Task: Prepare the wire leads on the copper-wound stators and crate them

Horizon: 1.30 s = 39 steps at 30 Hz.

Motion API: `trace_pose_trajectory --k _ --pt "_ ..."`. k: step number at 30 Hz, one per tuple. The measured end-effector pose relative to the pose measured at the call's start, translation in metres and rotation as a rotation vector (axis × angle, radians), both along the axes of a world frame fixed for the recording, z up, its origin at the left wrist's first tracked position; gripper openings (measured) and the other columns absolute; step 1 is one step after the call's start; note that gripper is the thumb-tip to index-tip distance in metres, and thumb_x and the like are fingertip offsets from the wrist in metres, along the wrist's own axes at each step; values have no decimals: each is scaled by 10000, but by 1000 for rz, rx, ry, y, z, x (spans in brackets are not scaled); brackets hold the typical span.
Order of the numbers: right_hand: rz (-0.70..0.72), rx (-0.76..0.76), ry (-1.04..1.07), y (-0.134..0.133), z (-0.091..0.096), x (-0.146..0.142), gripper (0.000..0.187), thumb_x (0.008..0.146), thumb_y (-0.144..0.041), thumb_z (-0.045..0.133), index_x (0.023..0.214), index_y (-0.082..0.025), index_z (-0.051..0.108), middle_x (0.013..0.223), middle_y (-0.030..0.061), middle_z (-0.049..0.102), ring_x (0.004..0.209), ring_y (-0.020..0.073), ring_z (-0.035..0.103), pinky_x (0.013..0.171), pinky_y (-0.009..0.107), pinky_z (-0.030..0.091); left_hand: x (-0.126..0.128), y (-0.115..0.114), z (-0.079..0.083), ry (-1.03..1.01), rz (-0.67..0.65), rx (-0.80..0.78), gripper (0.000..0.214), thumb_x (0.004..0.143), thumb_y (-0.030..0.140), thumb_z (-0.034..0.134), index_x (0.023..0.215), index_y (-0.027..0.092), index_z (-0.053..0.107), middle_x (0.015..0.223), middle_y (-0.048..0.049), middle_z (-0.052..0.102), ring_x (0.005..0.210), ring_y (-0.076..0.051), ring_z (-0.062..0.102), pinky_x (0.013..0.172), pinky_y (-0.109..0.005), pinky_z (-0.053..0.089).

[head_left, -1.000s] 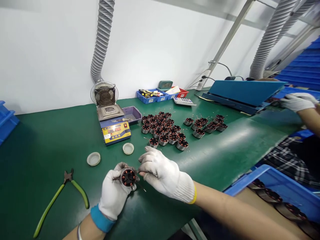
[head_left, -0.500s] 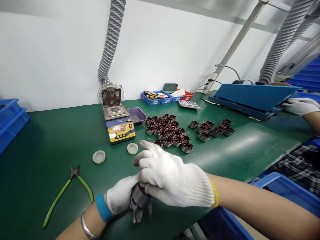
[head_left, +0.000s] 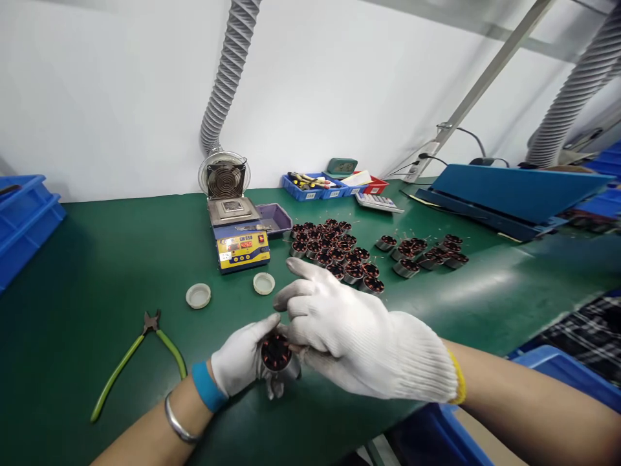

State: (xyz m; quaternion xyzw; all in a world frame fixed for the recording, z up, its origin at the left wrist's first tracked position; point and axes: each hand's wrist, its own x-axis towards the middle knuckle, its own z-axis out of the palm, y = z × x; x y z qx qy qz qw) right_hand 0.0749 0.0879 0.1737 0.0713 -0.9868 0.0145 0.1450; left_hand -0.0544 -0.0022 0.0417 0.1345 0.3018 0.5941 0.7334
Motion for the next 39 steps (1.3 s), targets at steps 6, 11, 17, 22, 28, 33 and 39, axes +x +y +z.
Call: trace_pose_trajectory --k 6,11,17,22,28,33,39 --pt "34 -64 62 8 2 -2 154 806 -132 534 692 -170 630 725 26 635 956 211 609 1155 510 250 -22 0 20 -157 340 96 493 922 414 458 519 150 562 735 -96 685 748 -201 661 764 -348 548" --pt "63 -143 44 9 -4 -10 93 772 -147 577 730 -189 649 829 41 663 996 222 604 1168 472 255 -9 4 -1 -129 56 21 398 905 452 484 722 138 646 628 -53 644 599 -211 657 623 -367 566" --pt "17 -325 102 26 -16 -4 116 805 -147 589 696 -177 612 851 51 679 997 213 642 1118 496 331 -1 -2 -1 41 -76 -2 469 836 582 547 803 120 617 626 -70 654 420 -150 587 387 -230 466" --pt "-240 -568 391 41 -28 8 148 849 -171 578 702 -186 572 778 45 668 998 220 651 902 405 523 3 2 10 140 265 -141 385 927 475 442 888 128 604 633 -41 618 397 -109 506 357 -205 387" --pt "-133 -83 287 21 -51 -4 279 788 -347 668 1019 -191 670 972 76 682 1140 296 559 1134 601 201 9 5 2 133 425 -147 342 816 495 646 885 164 590 660 -4 608 479 -112 540 422 -211 425" --pt "-87 -27 211 16 -59 -16 143 801 -243 584 899 -219 685 845 30 663 1138 253 543 1141 604 122 10 1 3 120 412 -188 361 772 506 694 763 170 562 561 29 526 480 -120 528 458 -226 455" --pt "-114 -158 244 21 -46 -7 94 830 -193 558 798 -181 646 823 43 659 1070 232 593 1148 583 187 -12 -3 20 -228 373 -46 613 888 649 314 706 138 599 812 -115 637 748 -231 629 641 -372 539"
